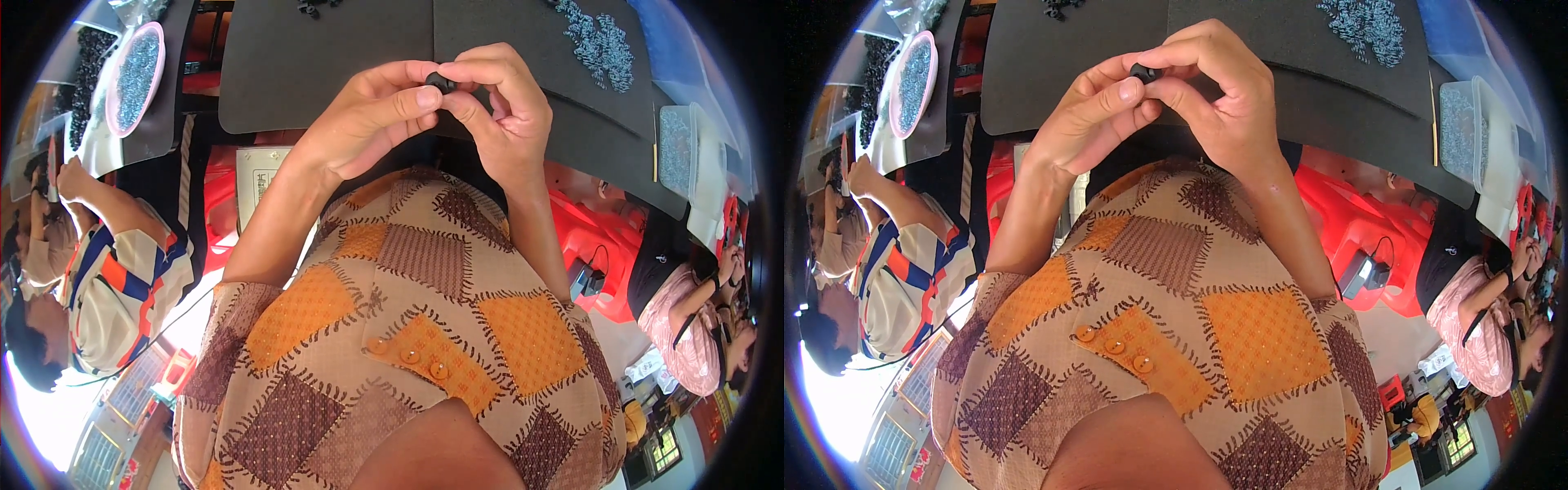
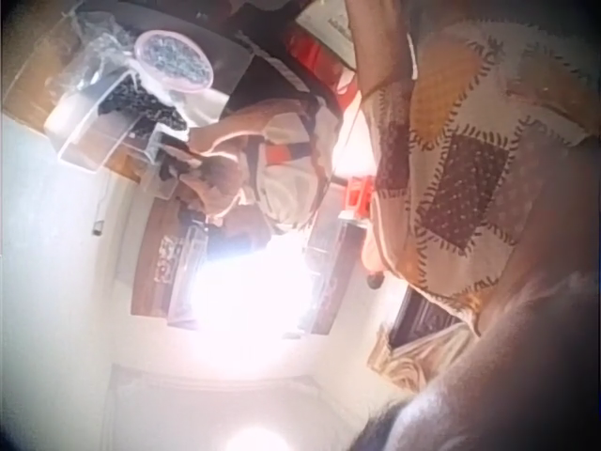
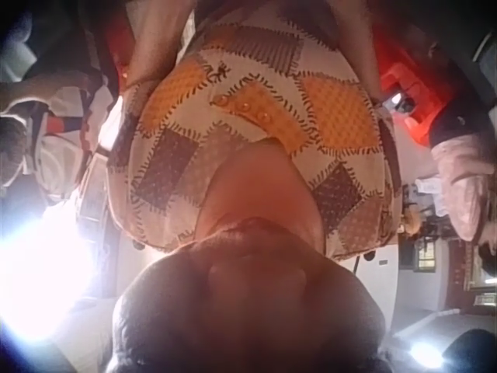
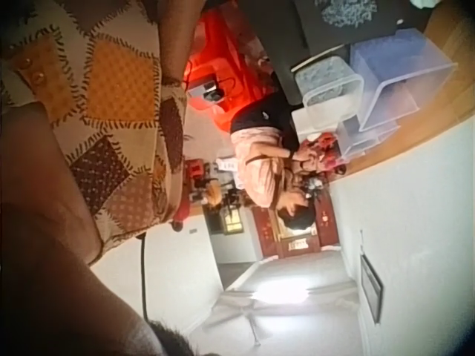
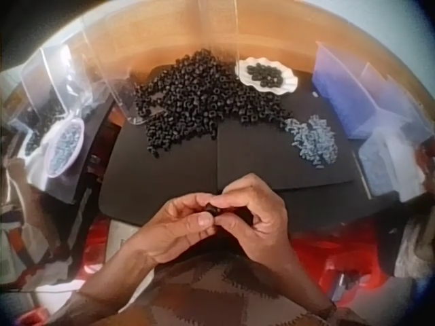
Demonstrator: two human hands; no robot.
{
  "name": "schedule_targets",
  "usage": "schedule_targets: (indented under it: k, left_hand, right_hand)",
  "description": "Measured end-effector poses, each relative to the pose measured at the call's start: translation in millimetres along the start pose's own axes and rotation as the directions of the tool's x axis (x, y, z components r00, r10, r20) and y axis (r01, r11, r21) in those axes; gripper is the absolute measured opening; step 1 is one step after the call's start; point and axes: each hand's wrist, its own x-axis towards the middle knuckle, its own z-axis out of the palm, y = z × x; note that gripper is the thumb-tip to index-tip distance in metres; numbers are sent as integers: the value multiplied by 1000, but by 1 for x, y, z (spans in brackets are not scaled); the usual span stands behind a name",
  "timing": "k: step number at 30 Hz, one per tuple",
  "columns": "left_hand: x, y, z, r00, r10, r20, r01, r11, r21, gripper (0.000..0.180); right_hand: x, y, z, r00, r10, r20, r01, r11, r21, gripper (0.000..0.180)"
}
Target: The person assembles small plastic components by hand.
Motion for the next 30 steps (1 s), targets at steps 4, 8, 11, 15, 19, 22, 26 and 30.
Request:
schedule_targets:
  k: [4,8,11,15,19,22,26,30]
  left_hand:
    - [0,1,-8,994,8,113,-12,999,30,35]
    - [-1,8,-2,989,-11,151,-8,992,125,40]
    - [0,10,-1,987,-3,160,-29,980,197,40]
    - [1,11,0,988,2,153,-37,973,226,38]
    - [4,12,10,990,25,136,-52,978,204,33]
    - [6,10,14,994,81,69,-95,971,220,26]
    - [17,8,5,996,84,26,-87,981,175,21]
    - [46,5,-14,989,26,-144,-8,991,130,23]
  right_hand:
    - [0,1,-1,999,-52,11,53,997,-53,28]
    - [0,1,-1,992,-128,19,129,989,-78,29]
    - [0,5,0,984,-179,-4,178,980,-93,30]
    - [-3,2,2,990,-141,-25,139,988,-68,30]
    - [-8,5,4,995,49,-87,-27,972,234,18]
    - [-9,13,0,990,88,-106,-56,960,276,8]
    - [-3,9,2,983,150,-107,-132,979,157,7]
    - [7,20,-8,931,323,-171,-334,942,-38,10]
